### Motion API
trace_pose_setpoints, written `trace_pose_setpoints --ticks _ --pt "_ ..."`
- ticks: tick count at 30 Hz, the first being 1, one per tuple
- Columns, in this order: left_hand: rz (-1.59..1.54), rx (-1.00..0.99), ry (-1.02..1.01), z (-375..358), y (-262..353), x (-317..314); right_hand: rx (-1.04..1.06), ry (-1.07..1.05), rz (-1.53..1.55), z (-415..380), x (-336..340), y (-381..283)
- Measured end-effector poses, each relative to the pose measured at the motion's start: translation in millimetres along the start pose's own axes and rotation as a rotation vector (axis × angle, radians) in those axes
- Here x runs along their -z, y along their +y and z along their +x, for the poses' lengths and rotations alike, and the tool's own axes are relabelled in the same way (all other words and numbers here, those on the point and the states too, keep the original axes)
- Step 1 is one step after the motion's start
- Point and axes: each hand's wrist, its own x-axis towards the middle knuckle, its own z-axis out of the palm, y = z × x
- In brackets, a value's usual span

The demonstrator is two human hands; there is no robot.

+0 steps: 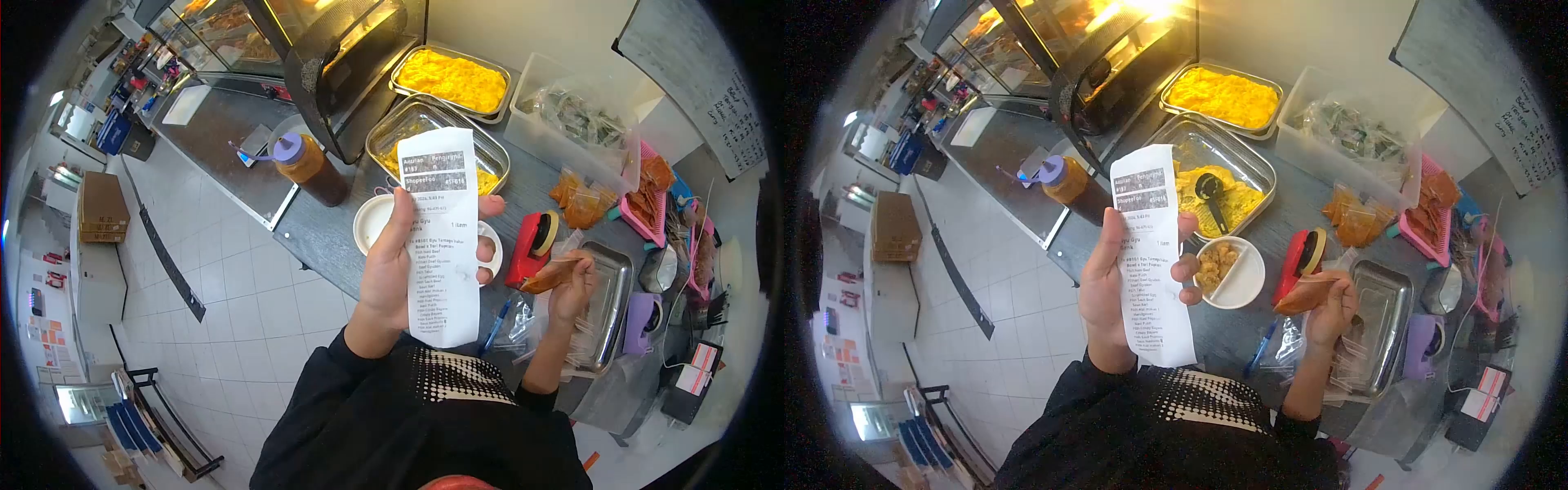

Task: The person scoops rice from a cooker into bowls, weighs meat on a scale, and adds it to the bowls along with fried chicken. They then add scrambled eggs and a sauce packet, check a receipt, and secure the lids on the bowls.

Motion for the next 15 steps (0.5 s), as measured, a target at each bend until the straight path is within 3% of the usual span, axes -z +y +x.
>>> trace_pose_setpoints --ticks 3,9,15 --pt "-0.022 0.013 -0.017 1.0 8.5 3.2 -0.017 0.018 -0.007 -1.5 -8.1 3.2" --pt "-0.018 -0.109 0.039 -5.5 38.1 17.4 -0.075 0.29 0.046 -1.1 -28.4 15.8" --pt "-0.067 -0.408 0.023 -43.8 100.1 35.8 -0.164 0.164 0.096 -0.7 -31.1 29.8"
